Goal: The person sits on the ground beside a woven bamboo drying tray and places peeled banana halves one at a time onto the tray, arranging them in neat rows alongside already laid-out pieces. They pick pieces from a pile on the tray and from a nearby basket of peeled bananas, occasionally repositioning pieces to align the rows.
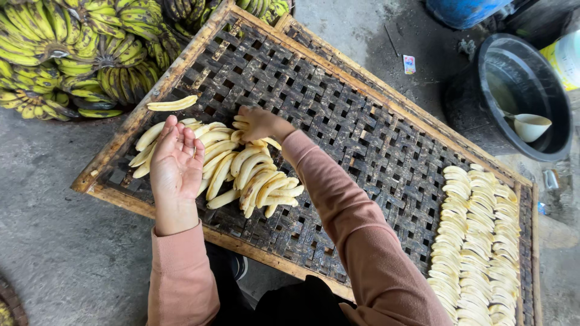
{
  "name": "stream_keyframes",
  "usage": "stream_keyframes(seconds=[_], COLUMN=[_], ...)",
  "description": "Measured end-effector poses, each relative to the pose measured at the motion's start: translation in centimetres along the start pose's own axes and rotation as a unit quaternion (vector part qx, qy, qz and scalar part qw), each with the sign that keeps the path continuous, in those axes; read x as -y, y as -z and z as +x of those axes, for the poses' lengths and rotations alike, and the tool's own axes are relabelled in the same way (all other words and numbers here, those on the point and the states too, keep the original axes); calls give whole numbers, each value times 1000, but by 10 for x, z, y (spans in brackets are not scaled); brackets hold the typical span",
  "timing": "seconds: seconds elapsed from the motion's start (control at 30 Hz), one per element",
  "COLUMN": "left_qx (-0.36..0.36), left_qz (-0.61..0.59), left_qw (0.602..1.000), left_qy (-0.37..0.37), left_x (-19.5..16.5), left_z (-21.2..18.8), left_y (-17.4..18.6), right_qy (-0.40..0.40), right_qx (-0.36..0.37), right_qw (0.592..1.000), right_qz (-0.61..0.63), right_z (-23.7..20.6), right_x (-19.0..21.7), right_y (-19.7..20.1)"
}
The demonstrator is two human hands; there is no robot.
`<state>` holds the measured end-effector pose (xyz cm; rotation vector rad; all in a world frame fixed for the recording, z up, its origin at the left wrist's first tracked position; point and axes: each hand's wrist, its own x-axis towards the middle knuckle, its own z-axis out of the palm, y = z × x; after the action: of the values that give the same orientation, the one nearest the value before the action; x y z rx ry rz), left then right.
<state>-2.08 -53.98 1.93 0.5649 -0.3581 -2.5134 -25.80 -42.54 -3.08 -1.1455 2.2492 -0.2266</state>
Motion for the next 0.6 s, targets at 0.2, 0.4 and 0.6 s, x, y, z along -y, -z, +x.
stream_keyframes(seconds=[0.2,0.4,0.6], left_qx=[3,33,21], left_qz=[8,43,82], left_qw=[1000,997,992], left_qy=[7,59,97], left_x=[22,56,73], left_z=[5,12,16], left_y=[-7,-7,-9], right_qy=[-19,-35,135], right_qx=[-158,-303,-325], right_qw=[981,944,935], right_qz=[-107,127,-41], right_z=[-14,-9,-10], right_x=[12,-11,5], right_y=[-31,-4,3])
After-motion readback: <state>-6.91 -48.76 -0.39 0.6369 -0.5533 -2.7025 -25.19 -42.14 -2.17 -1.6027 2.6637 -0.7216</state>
